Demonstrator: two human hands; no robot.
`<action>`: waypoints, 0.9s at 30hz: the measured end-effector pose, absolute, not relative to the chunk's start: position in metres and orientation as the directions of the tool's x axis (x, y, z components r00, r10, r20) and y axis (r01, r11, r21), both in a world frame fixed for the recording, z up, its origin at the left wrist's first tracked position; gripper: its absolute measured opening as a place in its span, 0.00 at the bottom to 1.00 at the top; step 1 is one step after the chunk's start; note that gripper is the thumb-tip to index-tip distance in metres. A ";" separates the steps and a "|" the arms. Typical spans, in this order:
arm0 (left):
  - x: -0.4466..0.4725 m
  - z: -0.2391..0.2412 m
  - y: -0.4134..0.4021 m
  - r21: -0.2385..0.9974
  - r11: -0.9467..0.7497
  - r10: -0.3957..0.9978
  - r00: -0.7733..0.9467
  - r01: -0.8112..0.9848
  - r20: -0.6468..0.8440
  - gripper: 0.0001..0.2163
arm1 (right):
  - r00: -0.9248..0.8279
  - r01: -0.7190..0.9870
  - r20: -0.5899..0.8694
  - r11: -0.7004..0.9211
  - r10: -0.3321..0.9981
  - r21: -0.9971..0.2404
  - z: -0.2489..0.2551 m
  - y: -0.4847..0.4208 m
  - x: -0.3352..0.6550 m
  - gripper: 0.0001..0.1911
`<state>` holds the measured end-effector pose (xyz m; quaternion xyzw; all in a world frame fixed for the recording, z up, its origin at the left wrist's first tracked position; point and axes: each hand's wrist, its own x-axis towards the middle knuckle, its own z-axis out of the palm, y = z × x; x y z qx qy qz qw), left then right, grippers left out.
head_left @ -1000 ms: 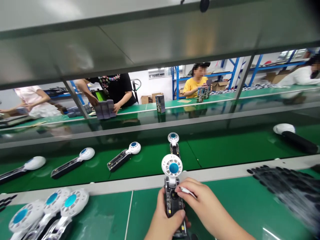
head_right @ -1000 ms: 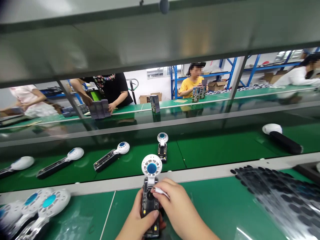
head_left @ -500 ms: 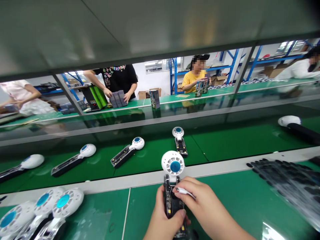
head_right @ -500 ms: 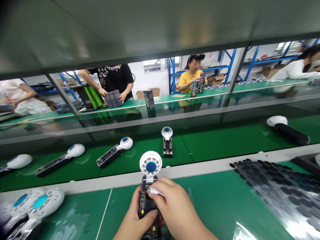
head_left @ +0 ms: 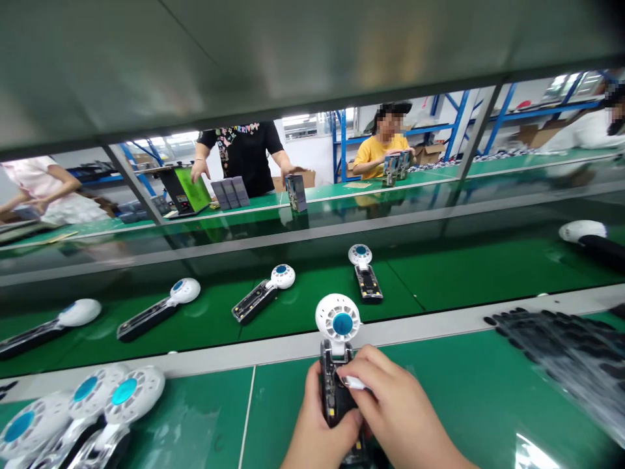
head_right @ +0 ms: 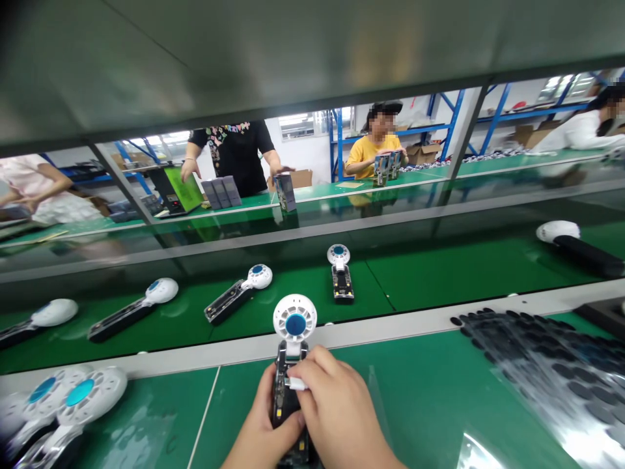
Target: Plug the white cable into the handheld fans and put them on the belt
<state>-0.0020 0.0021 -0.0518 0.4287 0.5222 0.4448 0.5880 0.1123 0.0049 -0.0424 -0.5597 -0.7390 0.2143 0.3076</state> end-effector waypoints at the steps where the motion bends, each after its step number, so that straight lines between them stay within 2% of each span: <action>1: -0.003 -0.054 0.002 0.969 0.235 0.971 0.058 -0.077 -0.231 0.26 | -0.157 0.675 0.206 0.257 0.966 -0.691 -0.043 0.005 0.111 0.12; 4: -0.006 -0.059 0.003 0.950 0.269 0.961 0.106 -0.156 -0.255 0.29 | -0.032 0.531 0.105 0.106 0.994 -0.841 -0.046 0.007 0.110 0.05; 7: -0.011 -0.061 0.004 0.884 0.360 0.924 0.243 -0.299 -0.294 0.32 | -0.016 0.401 0.026 0.030 1.000 -0.916 -0.047 0.008 0.115 0.04; 10: -0.015 -0.061 0.007 0.803 0.413 0.895 0.355 -0.430 -0.270 0.23 | -0.079 0.336 0.036 0.061 0.996 -0.940 -0.044 0.007 0.123 0.12; 12: -0.018 -0.062 0.009 0.760 0.486 0.860 0.393 -0.432 -0.327 0.21 | -0.124 0.338 0.035 0.075 0.992 -0.938 -0.041 0.005 0.126 0.15; 16: -0.021 -0.065 0.012 0.702 0.601 0.794 0.383 -0.381 -0.472 0.30 | -0.238 0.390 0.010 0.105 0.971 -0.915 -0.037 0.002 0.121 0.10; 22: -0.020 -0.064 0.011 0.713 0.578 0.811 0.374 -0.397 -0.450 0.29 | -0.251 0.410 0.014 0.120 0.968 -0.904 -0.034 0.003 0.117 0.09; 27: -0.022 -0.057 0.011 0.768 0.502 0.860 0.328 -0.399 -0.391 0.18 | -0.265 0.443 0.003 0.124 0.964 -0.888 -0.033 0.004 0.121 0.09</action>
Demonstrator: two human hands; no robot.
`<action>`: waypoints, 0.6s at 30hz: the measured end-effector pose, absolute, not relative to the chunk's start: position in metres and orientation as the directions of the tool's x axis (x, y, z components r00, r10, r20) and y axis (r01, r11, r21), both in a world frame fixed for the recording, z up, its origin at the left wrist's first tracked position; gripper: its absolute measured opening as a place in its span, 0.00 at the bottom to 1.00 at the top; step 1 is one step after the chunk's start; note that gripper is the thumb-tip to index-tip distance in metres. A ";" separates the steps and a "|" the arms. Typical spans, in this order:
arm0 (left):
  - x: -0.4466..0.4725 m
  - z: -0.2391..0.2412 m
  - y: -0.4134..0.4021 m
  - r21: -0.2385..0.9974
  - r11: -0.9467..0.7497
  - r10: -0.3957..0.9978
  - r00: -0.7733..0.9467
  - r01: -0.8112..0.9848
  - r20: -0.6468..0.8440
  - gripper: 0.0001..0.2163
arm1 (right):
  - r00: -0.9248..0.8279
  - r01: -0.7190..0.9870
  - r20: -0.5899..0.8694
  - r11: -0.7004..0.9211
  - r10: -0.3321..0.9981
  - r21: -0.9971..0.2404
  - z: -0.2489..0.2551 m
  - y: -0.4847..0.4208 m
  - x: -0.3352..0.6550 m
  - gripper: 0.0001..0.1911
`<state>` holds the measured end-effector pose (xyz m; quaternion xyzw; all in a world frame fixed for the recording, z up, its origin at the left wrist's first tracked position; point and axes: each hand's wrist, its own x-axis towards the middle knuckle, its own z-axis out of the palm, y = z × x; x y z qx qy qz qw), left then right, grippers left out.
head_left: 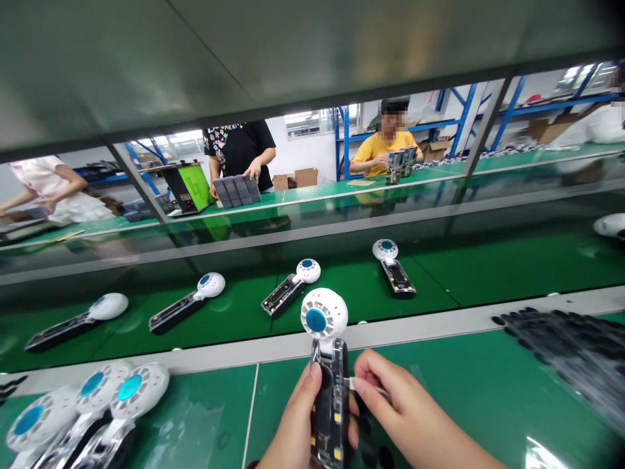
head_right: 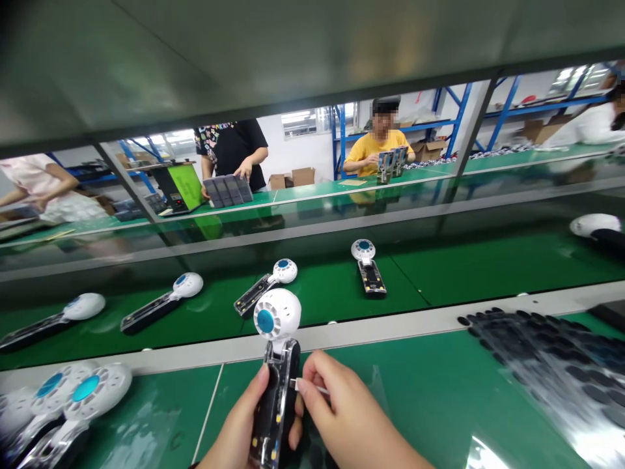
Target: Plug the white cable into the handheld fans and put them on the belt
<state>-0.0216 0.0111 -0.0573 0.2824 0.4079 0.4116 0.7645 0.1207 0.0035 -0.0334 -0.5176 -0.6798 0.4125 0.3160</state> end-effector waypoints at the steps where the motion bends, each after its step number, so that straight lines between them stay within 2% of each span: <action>1: -0.023 -0.055 0.011 0.794 0.476 0.871 0.330 -0.379 -0.365 0.17 | -0.262 0.452 0.001 0.124 0.965 -0.884 -0.035 0.004 0.120 0.09; 4: -0.026 -0.051 0.012 0.859 0.404 0.895 0.331 -0.315 -0.300 0.16 | -0.214 0.489 0.016 0.122 0.977 -0.864 -0.040 0.004 0.117 0.09; 7: -0.028 -0.051 0.012 0.874 0.399 0.895 0.325 -0.276 -0.306 0.16 | -0.186 0.484 0.029 0.117 0.982 -0.867 -0.045 0.003 0.113 0.09; 12: -0.023 -0.055 0.011 0.883 0.385 0.910 0.273 -0.269 -0.314 0.18 | -0.280 0.384 0.021 0.132 0.960 -0.914 -0.046 0.003 0.114 0.12; 14: -0.025 -0.052 0.015 0.889 0.363 0.929 0.185 -0.280 -0.321 0.18 | -0.279 0.370 0.039 0.145 0.959 -0.918 -0.049 0.005 0.118 0.15; 18: -0.052 -0.035 0.036 0.931 0.245 0.957 -0.088 -0.271 -0.277 0.17 | -0.137 0.416 0.057 0.110 0.989 -0.903 -0.059 0.013 0.128 0.17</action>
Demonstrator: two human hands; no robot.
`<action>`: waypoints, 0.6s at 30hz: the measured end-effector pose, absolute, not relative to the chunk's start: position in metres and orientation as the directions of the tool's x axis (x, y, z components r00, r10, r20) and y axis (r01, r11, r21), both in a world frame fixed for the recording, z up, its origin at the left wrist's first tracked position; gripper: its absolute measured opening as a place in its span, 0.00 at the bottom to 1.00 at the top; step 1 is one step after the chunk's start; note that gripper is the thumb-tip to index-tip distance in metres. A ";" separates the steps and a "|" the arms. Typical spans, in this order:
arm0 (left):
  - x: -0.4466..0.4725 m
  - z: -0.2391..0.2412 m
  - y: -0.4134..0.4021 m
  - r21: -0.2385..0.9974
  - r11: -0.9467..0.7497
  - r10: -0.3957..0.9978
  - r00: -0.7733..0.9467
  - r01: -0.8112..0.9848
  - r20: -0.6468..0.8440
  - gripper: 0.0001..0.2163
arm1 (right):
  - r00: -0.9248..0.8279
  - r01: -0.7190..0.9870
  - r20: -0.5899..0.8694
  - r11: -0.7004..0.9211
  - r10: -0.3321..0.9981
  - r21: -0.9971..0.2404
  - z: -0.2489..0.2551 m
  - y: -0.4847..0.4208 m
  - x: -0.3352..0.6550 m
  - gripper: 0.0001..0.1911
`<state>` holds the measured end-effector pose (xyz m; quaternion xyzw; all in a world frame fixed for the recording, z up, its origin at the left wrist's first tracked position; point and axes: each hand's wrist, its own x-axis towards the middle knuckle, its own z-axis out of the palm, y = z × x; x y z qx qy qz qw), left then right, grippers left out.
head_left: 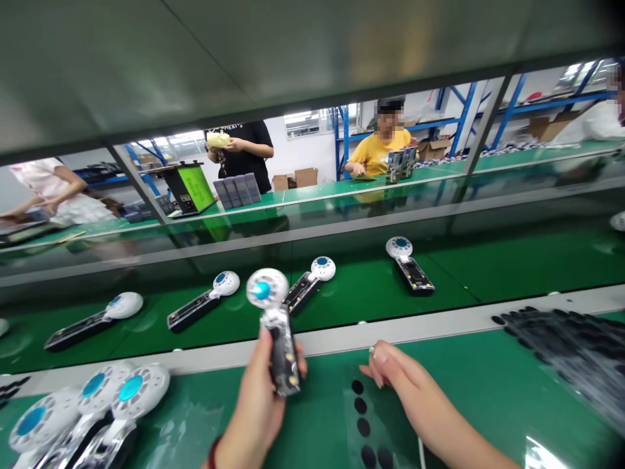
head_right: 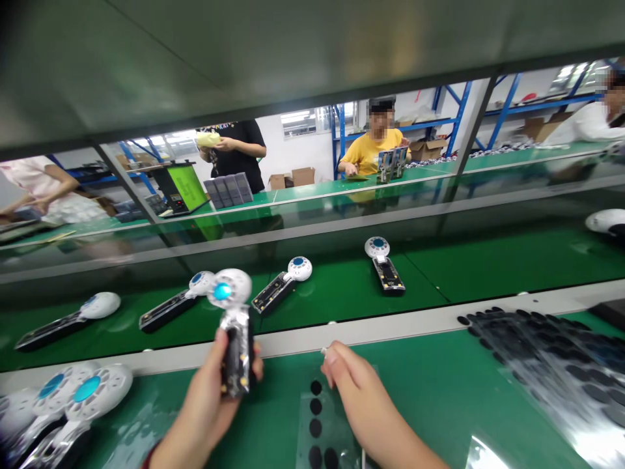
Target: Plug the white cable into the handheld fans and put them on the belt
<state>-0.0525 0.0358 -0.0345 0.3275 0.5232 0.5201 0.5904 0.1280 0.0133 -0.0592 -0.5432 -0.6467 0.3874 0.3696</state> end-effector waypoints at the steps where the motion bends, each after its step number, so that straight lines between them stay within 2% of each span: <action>1: -0.063 -0.031 0.043 0.945 0.216 0.956 -0.145 -0.245 -0.256 0.16 | -0.108 0.446 0.054 0.097 0.993 -0.890 -0.061 0.015 0.129 0.17; 5: -0.096 -0.027 0.075 0.982 0.188 0.943 -0.278 -0.011 -0.183 0.16 | -0.053 0.612 0.036 0.061 0.998 -0.789 -0.064 0.018 0.128 0.13; 9: -0.101 -0.036 0.124 0.936 0.188 0.952 -0.291 0.299 -0.098 0.14 | -0.119 0.736 0.001 0.088 0.993 -0.671 -0.063 0.016 0.132 0.04; 14: -0.083 -0.042 0.184 0.807 0.154 0.968 -0.251 0.571 -0.008 0.13 | -0.230 0.797 -0.052 0.158 0.972 -0.583 -0.060 0.021 0.139 0.10; 18: -0.058 -0.036 0.195 0.725 0.032 0.985 -0.146 0.688 0.095 0.14 | -0.245 0.833 -0.061 0.178 0.968 -0.524 -0.060 0.025 0.136 0.12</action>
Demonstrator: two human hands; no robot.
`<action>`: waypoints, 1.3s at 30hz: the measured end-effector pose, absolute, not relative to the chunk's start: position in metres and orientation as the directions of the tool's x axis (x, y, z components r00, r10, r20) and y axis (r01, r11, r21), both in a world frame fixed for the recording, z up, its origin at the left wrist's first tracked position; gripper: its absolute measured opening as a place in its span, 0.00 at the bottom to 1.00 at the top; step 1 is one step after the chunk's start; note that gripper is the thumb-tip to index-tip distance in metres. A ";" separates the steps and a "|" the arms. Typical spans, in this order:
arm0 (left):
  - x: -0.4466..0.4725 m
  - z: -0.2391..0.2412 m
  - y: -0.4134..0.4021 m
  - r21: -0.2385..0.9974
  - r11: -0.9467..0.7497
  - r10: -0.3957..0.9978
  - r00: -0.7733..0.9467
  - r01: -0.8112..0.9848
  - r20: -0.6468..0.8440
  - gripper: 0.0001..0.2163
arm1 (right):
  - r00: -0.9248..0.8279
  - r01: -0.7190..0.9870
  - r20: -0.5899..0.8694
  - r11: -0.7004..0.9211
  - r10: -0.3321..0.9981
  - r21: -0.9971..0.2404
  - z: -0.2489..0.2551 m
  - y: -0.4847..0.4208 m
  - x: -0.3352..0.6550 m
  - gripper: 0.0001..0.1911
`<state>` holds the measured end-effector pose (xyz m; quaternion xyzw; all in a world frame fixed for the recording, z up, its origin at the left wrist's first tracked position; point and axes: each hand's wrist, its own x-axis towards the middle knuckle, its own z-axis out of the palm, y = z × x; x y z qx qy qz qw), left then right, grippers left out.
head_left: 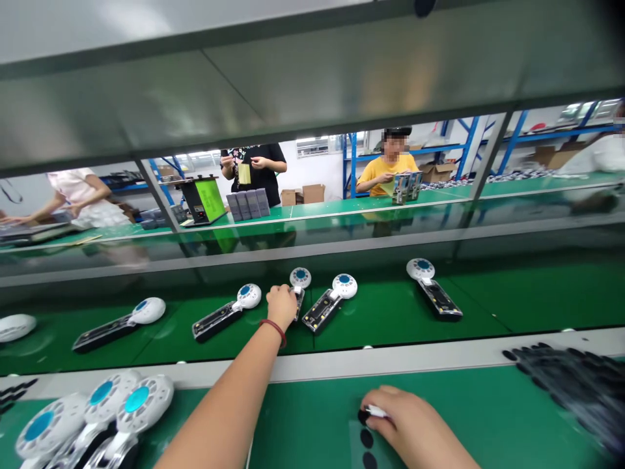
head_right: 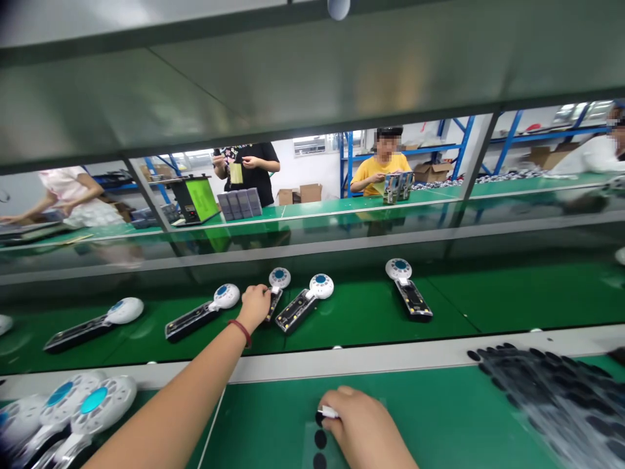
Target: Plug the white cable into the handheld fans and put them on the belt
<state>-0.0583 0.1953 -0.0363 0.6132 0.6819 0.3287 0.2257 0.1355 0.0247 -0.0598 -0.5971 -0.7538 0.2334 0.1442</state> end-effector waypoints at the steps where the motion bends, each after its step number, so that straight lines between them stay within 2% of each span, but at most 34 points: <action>1: -0.051 -0.034 0.194 0.712 -0.010 0.989 -0.099 0.702 0.112 0.15 | -0.245 0.841 -0.063 0.180 0.967 -0.510 -0.060 0.025 0.135 0.11; 3: -0.038 -0.029 0.192 0.698 -0.081 0.996 0.027 0.711 0.088 0.14 | -0.245 0.856 -0.074 0.180 0.967 -0.485 -0.062 0.025 0.134 0.10; 5: -0.024 -0.025 0.192 0.704 -0.093 0.989 0.147 0.704 -0.016 0.13 | -0.245 0.863 -0.085 0.177 0.966 -0.473 -0.063 0.024 0.134 0.10; 10: 0.008 -0.021 0.189 0.792 0.116 0.930 0.214 0.600 -0.299 0.11 | -0.271 0.843 -0.080 0.196 0.959 -0.500 -0.060 0.022 0.134 0.14; 12: 0.017 -0.022 0.176 0.861 0.211 0.908 0.234 0.463 -0.348 0.11 | -0.260 0.843 -0.082 0.185 0.962 -0.505 -0.059 0.022 0.134 0.13; 15: 0.022 -0.021 0.137 0.935 0.316 0.903 0.252 0.158 -0.348 0.13 | -0.231 0.835 -0.074 0.159 0.970 -0.526 -0.059 0.021 0.132 0.13; 19: 0.009 -0.018 0.074 0.916 0.352 0.932 0.158 -0.195 -0.325 0.11 | -0.252 0.771 -0.039 0.176 0.967 -0.612 -0.061 0.019 0.134 0.09; 22: -0.004 -0.020 0.039 0.879 0.367 0.929 0.061 -0.305 -0.366 0.11 | -0.284 0.688 -0.020 0.189 0.959 -0.701 -0.059 0.022 0.139 0.08; 25: -0.009 -0.033 0.023 0.871 0.379 0.918 0.011 -0.314 -0.396 0.14 | -0.239 0.604 -0.007 0.143 0.971 -0.784 -0.053 0.026 0.146 0.05; 30: -0.006 -0.066 0.014 0.895 0.320 0.944 0.029 -0.310 -0.328 0.31 | -0.164 0.485 0.042 0.118 0.985 -0.867 -0.034 0.026 0.145 0.04; 35: -0.004 -0.075 0.009 0.978 0.168 0.986 0.039 -0.126 -0.165 0.29 | -0.212 0.455 0.087 0.178 0.973 -0.873 -0.025 0.017 0.130 0.07; 39: -0.004 -0.068 0.006 0.982 0.180 0.983 0.045 -0.061 -0.177 0.28 | -0.233 0.486 0.137 0.238 0.963 -0.841 -0.028 0.012 0.126 0.10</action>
